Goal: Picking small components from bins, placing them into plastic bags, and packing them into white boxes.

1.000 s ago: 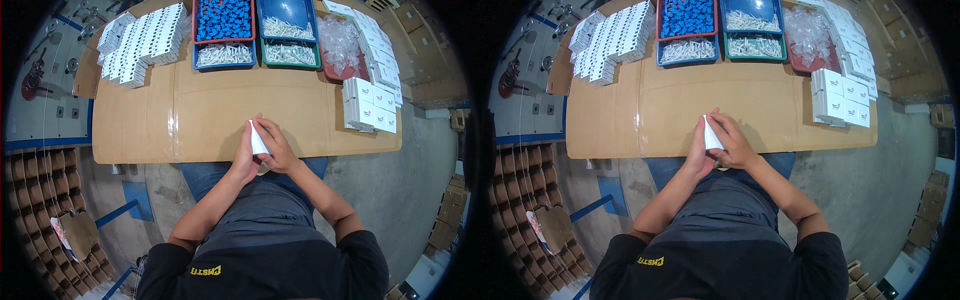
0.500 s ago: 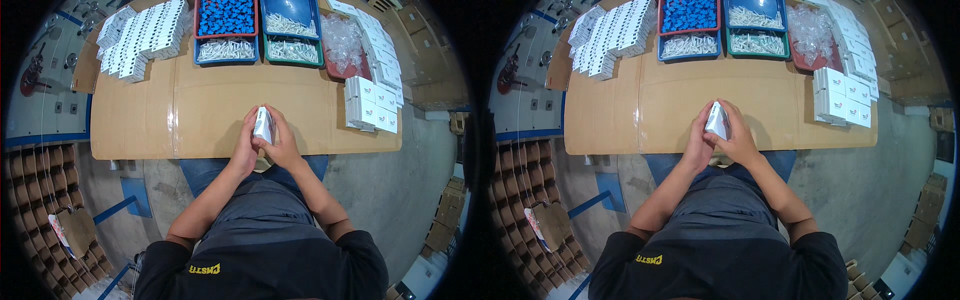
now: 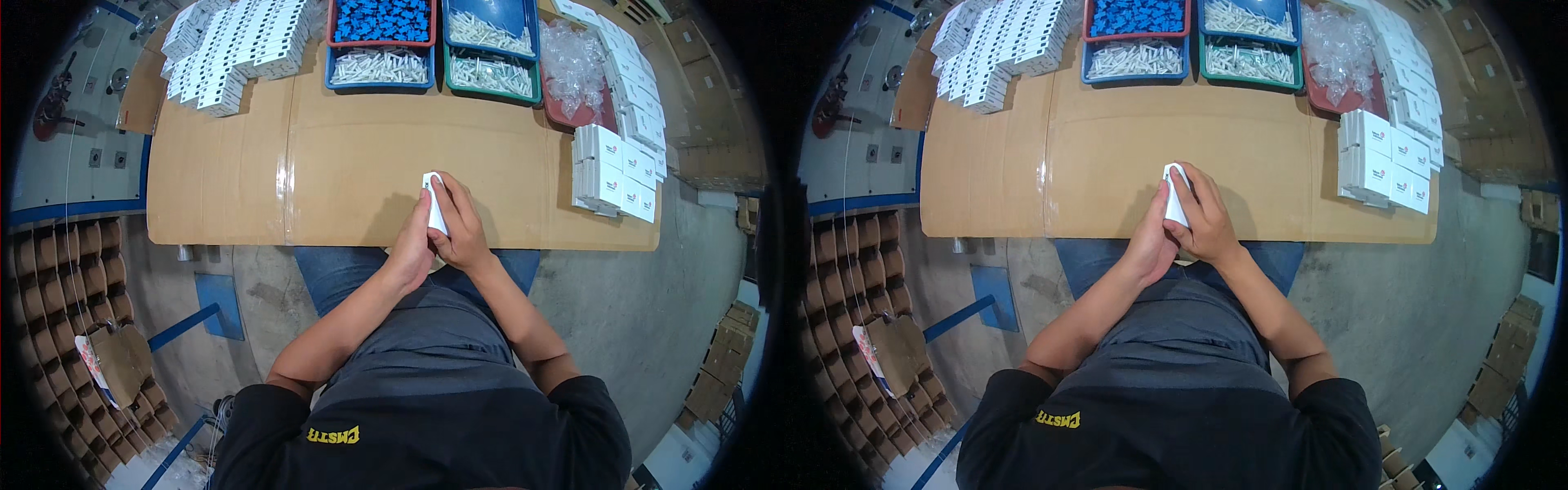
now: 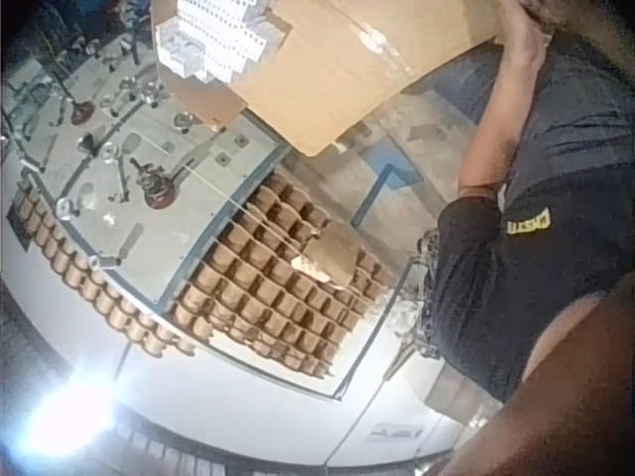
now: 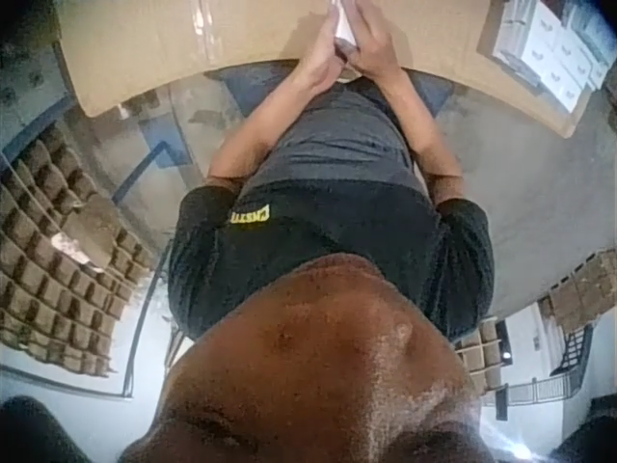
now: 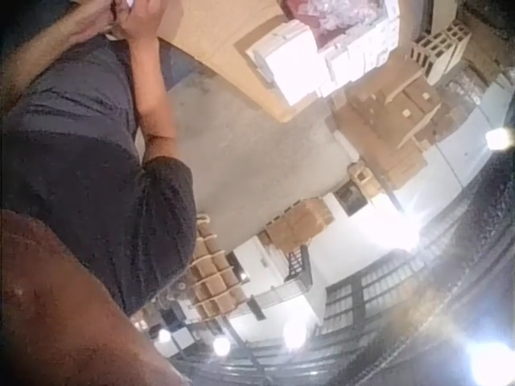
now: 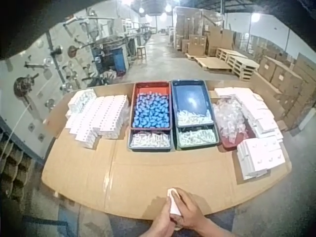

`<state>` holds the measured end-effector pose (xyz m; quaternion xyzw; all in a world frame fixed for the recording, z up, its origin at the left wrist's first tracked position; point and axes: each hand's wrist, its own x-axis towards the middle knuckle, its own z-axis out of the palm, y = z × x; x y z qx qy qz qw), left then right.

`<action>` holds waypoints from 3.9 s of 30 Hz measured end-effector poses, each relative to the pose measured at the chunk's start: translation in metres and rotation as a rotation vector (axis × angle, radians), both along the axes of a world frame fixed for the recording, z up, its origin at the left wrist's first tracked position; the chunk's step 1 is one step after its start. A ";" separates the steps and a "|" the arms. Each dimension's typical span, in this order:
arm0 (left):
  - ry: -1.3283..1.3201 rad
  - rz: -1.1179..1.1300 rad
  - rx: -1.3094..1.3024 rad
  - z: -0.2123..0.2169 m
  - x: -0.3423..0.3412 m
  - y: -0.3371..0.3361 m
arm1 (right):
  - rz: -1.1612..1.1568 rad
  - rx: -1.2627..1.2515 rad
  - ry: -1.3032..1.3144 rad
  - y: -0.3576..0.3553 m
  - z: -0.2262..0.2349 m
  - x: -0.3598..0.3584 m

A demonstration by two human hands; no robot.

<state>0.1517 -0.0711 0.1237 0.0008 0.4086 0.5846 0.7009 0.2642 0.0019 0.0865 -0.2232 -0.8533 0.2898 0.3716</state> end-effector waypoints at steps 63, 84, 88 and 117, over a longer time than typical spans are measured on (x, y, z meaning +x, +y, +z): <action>0.539 0.096 0.241 -0.032 -0.024 -0.014 | 0.178 -0.846 0.056 -0.010 0.019 -0.009; 0.863 0.141 0.359 -0.013 -0.022 -0.011 | 0.115 -0.826 0.087 -0.017 0.028 -0.008; 0.758 0.044 0.280 -0.011 -0.030 -0.008 | 0.133 -0.706 -0.045 -0.009 0.037 -0.004; 0.060 0.106 -0.085 -0.013 -0.010 -0.011 | 0.148 -0.082 0.135 -0.014 -0.001 -0.013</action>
